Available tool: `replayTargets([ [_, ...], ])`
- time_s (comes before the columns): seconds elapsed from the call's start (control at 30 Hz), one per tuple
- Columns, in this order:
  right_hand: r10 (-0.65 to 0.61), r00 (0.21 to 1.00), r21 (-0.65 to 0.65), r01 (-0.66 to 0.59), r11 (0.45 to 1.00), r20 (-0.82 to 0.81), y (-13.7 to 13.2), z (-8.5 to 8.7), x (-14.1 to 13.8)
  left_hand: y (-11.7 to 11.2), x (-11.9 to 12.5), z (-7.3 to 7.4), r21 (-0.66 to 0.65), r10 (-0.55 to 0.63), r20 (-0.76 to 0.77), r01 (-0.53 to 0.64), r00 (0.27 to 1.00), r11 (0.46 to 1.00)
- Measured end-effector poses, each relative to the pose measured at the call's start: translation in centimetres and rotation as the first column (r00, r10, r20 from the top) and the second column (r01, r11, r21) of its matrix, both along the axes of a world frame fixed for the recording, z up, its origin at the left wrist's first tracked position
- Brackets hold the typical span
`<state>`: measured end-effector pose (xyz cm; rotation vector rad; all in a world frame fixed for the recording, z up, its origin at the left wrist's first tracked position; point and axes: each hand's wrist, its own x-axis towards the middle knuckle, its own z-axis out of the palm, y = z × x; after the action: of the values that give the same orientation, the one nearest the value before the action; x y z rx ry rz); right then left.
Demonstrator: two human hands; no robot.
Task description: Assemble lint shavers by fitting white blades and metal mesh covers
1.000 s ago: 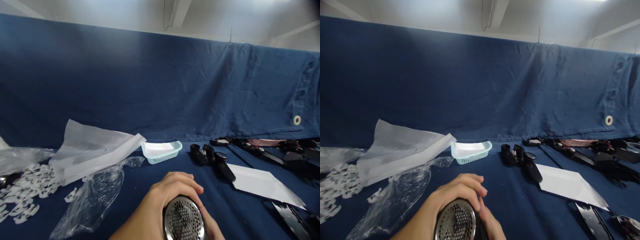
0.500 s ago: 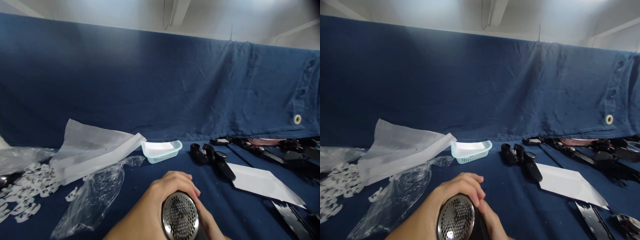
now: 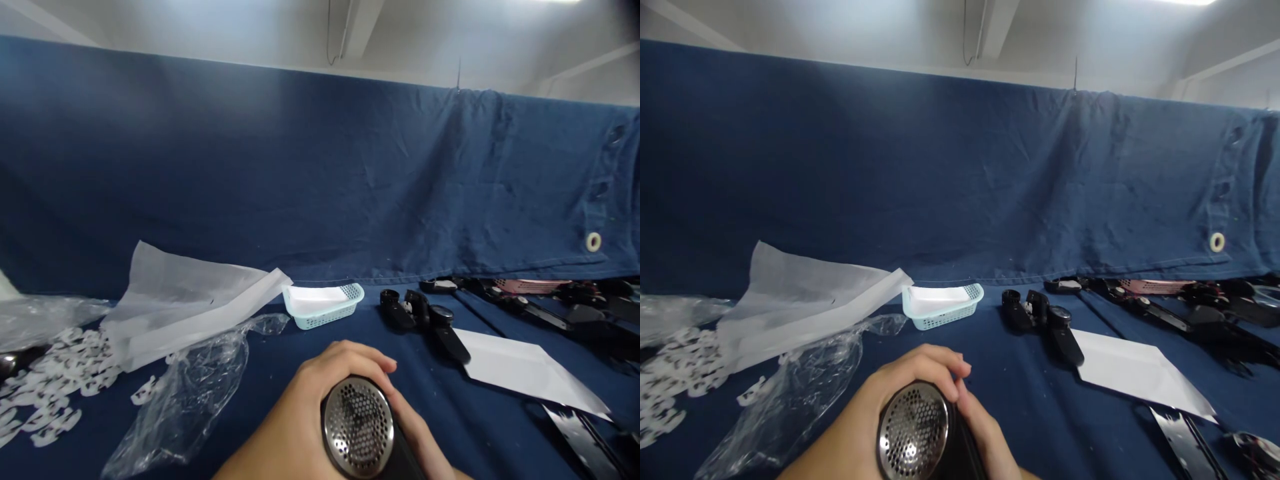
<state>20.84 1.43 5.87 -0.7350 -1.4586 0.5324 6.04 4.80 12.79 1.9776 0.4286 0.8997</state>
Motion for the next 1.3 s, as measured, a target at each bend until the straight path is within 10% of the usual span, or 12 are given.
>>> replayTargets([
  [0.43,-0.071,0.993,-0.021,0.069,0.997,-0.094,-0.2,0.3,-0.2,0.0,1.3,-0.8,0.101,0.022,0.173,-0.04,0.985,0.994],
  [0.93,0.222,0.941,-0.251,-0.286,0.925,-0.254,-1.1,0.6,0.0,0.3,1.3,-2.0,0.126,-0.015,0.215,-0.012,0.977,0.992],
  [1.3,0.259,0.839,-0.396,-0.469,0.79,-0.478,-1.3,-3.6,1.5,-0.1,1.0,-1.8,0.107,0.011,0.215,-0.035,0.977,0.994],
])
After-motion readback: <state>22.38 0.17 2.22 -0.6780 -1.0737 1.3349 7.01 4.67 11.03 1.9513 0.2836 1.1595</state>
